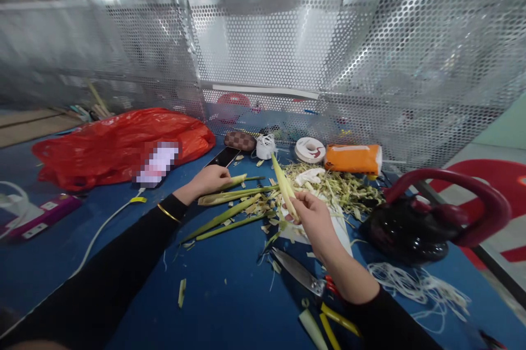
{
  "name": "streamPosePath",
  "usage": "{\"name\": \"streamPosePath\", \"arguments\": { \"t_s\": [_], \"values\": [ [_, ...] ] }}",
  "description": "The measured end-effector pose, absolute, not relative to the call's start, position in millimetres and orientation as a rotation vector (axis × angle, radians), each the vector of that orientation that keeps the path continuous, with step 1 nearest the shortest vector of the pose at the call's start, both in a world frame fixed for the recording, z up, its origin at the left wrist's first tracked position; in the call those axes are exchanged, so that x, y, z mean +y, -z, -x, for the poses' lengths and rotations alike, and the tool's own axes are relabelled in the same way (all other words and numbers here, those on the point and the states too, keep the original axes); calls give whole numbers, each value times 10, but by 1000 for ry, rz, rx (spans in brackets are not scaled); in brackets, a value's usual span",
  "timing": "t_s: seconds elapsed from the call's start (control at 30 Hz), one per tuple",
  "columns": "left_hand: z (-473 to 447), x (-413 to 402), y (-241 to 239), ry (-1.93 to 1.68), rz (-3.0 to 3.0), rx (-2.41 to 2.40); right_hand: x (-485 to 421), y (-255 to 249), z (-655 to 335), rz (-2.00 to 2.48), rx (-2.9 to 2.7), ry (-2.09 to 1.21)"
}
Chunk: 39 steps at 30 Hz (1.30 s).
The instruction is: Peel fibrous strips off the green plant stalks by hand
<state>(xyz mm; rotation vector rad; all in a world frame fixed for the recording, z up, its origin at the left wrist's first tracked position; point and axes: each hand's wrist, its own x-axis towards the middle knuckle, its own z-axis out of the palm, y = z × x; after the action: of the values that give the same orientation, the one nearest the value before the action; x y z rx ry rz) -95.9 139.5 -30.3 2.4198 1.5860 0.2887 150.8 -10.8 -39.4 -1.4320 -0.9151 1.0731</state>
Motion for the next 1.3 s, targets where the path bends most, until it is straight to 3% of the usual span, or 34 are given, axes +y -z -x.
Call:
{"name": "streamPosePath", "arguments": {
  "t_s": [0.23, 0.57, 0.87, 1.1, 1.3],
  "values": [
    [952, 1365, 219, -436, -2501, 1590, -78, 476, -1511, 1444, -914, -1079],
    [802, 1210, 277, -239, -2461, 1362, -90, 515, -1473, 1398, -918, -1043],
    [848, 1181, -54, -676, -1938, 1354, -12, 618, -1578, 1297, -821, -797],
    [349, 727, 6, -976, -1548, 1153, -84, 500, -1482, 1446, -1384, -401],
    [112, 401, 78, -1017, -1327, 982, -326, 311, -1163, 1306, -1325, -998]
  ]
}}
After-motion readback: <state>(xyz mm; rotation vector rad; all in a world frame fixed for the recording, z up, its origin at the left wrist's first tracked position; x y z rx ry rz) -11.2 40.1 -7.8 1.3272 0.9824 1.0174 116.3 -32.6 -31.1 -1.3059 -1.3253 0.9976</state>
